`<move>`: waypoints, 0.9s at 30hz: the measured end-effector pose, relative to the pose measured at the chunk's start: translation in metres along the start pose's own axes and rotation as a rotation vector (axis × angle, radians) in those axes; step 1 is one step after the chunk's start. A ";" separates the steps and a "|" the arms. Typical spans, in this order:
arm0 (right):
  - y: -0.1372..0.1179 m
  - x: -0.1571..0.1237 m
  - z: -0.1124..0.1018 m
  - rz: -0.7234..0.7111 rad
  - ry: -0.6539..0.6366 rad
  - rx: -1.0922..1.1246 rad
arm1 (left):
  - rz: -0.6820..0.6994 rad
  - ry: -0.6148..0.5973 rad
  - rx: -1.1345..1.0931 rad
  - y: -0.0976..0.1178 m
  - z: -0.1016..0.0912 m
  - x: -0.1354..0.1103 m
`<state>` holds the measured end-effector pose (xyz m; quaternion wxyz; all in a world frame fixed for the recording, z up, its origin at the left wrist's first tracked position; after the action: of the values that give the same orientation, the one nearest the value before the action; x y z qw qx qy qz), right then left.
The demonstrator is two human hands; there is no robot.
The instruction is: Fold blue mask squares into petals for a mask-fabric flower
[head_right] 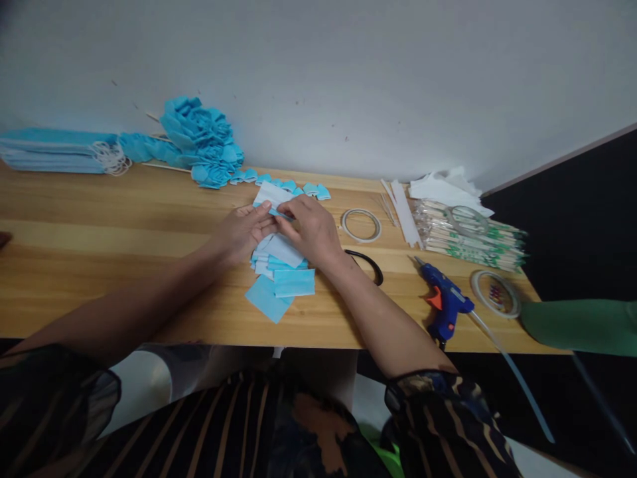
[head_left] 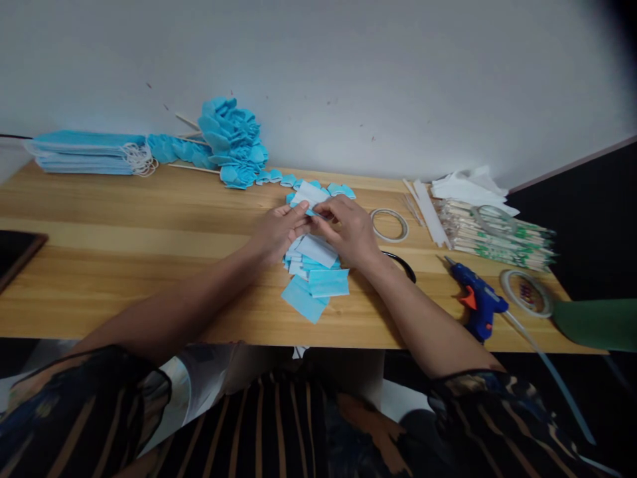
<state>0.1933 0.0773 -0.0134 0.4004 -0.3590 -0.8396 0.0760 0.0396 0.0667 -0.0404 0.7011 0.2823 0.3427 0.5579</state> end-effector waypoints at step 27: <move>-0.001 -0.001 0.001 0.060 0.018 0.016 | -0.029 0.021 -0.004 -0.005 -0.002 0.001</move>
<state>0.1927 0.0762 -0.0139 0.4081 -0.3817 -0.8242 0.0915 0.0408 0.0663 -0.0454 0.7061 0.2699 0.3532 0.5512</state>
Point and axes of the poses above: each hand's wrist, its own x-axis towards the middle knuckle, its own z-axis out of the palm, y = z × x, the point moved 3 cm from there along x, towards the middle knuckle, and after that the axes turned 2 degrees about y, right-handed, at the moved point
